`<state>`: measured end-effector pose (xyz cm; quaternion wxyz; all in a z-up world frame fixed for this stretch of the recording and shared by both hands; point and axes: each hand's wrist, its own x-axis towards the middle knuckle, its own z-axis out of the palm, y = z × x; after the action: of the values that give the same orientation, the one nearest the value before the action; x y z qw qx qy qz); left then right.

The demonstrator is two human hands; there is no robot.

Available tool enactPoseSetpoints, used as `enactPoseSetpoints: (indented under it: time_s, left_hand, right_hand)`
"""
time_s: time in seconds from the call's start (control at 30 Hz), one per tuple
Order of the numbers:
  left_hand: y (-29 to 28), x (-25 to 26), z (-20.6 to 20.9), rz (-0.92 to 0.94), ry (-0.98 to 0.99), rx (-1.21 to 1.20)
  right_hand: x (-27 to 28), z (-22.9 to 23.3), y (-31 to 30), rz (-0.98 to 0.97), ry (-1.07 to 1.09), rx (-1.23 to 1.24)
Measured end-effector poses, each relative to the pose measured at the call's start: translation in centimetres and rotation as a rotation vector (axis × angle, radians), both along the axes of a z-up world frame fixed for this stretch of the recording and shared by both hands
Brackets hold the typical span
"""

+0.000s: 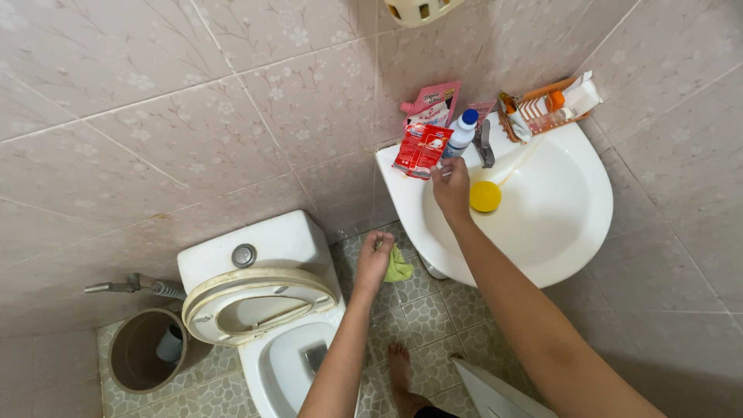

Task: Scrub the exterior and interior of a toilet using a cloth and cleaning solution.

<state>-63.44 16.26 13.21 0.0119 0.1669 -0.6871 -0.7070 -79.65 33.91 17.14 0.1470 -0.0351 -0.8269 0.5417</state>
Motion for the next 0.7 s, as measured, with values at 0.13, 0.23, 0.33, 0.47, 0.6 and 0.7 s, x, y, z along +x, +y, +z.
enactPoseSetpoints:
  time_s: [0.13,0.23,0.33,0.47,0.6,0.7]
  left_hand:
    - [0.1,0.4,1.2,-0.002,-0.009,0.005]
    - [0.1,0.7,1.7,0.006,-0.025,-0.020]
    - [-0.2,0.9,1.4,0.022,-0.024,-0.021]
    - [-0.8,1.5,3.6,0.012,-0.045,-0.027]
    - [-1.4,1.9,3.4,-0.005,-0.069,-0.002]
    - [-1.6,2.4,4.0,0.031,-0.088,-0.036]
  right_hand:
    - [0.2,-1.0,0.5,0.066,0.111,-0.027]
    - [0.9,1.5,0.3,-0.059,0.189,-0.043]
    - [0.5,4.4,0.8,-0.183,0.335,-0.070]
    - [-0.3,9.4,1.5,-0.138,0.590,0.227]
    - [-1.2,11.8,2.4,-0.012,0.618,0.446]
    - [-1.9,9.8,3.6,0.007,0.343,0.327]
